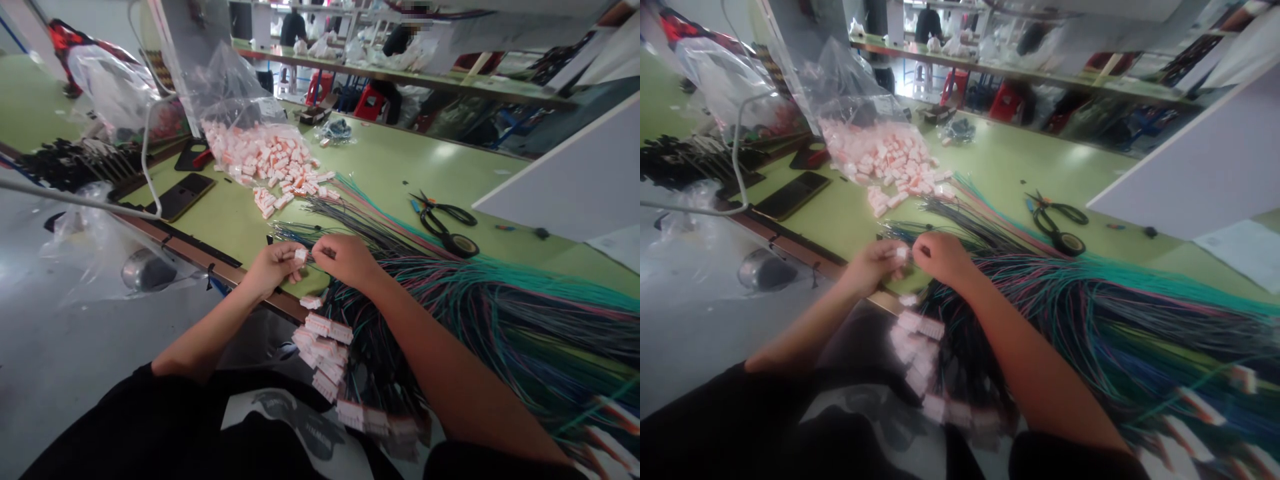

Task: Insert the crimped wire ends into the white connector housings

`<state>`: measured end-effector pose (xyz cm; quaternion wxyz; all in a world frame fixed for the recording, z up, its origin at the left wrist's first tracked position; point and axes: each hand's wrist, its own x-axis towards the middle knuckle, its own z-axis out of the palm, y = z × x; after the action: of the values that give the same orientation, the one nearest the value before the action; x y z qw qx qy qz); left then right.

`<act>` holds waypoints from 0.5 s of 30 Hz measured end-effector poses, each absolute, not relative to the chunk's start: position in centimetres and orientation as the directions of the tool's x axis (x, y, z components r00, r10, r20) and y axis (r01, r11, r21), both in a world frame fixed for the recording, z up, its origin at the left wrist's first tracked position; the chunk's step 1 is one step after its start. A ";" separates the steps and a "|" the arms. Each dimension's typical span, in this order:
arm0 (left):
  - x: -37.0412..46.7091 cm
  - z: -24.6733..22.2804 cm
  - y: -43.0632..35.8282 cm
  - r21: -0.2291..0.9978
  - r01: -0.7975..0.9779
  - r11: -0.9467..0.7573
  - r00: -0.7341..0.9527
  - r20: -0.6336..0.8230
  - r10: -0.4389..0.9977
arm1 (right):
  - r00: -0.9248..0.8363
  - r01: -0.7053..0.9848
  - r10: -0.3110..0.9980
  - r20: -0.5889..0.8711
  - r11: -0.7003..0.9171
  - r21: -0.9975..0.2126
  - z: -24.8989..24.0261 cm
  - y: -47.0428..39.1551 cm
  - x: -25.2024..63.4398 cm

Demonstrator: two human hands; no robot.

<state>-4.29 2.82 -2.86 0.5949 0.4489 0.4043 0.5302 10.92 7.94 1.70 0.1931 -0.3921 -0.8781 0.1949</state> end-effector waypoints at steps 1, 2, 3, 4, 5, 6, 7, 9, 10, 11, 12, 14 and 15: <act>-4.3 -2.8 2.8 0.966 -0.258 0.033 0.111 -0.004 0.994 | -0.618 0.620 0.764 0.189 0.620 -0.480 1.6 7.9 10.8; -4.3 -2.7 2.7 0.969 -0.247 0.031 0.110 -0.004 0.994 | -0.615 0.628 0.765 0.190 0.621 -0.468 1.6 7.8 10.7; -4.3 -2.5 2.7 0.972 -0.234 0.029 0.109 -0.003 0.994 | -0.609 0.637 0.770 0.189 0.618 -0.461 1.5 7.7 10.5; -4.3 -2.5 2.6 0.975 -0.219 0.027 0.109 -0.003 0.994 | -0.602 0.645 0.776 0.187 0.611 -0.459 1.5 7.7 10.5; -4.3 -2.4 2.6 0.979 -0.201 0.025 0.109 -0.003 0.994 | -0.598 0.648 0.782 0.178 0.602 -0.466 1.5 7.7 10.5; -4.2 -2.4 2.6 0.983 -0.183 0.025 0.109 -0.005 0.994 | -0.599 0.645 0.785 0.161 0.591 -0.484 1.6 7.9 10.6; -4.2 -2.4 2.6 0.986 -0.165 0.026 0.111 -0.008 0.994 | -0.607 0.633 0.784 0.134 0.578 -0.514 1.8 8.1 10.8; -4.2 -2.5 2.5 0.991 -0.130 0.019 0.109 -0.005 0.994 | -0.629 0.598 0.775 0.070 0.539 -0.593 2.2 8.7 11.7; -4.2 -2.5 2.4 0.994 -0.110 0.007 0.099 0.004 0.995 | -0.626 0.585 0.778 0.052 0.513 -0.629 2.5 9.1 12.3; -4.1 -2.4 2.1 0.997 -0.080 -0.014 0.082 0.021 0.996 | -0.604 0.581 0.795 0.052 0.484 -0.655 2.8 9.5 12.9; -4.0 -2.3 1.7 0.998 -0.036 -0.049 0.059 0.051 0.997 | -0.562 0.586 0.824 0.072 0.458 -0.668 3.0 9.9 13.6; -3.7 -1.8 0.7 0.983 0.107 -0.149 0.020 0.148 0.989 | -0.466 0.620 0.875 0.135 0.432 -0.655 3.3 10.5 14.5; -3.5 -1.5 0.1 0.955 0.196 -0.224 0.022 0.224 0.974 | -0.437 0.645 0.885 0.160 0.432 -0.630 3.4 10.7 14.7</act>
<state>-3.51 0.06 -1.51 0.3879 0.6006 0.4872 0.5015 14.70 10.65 3.39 0.2427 -0.4720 -0.8107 0.2471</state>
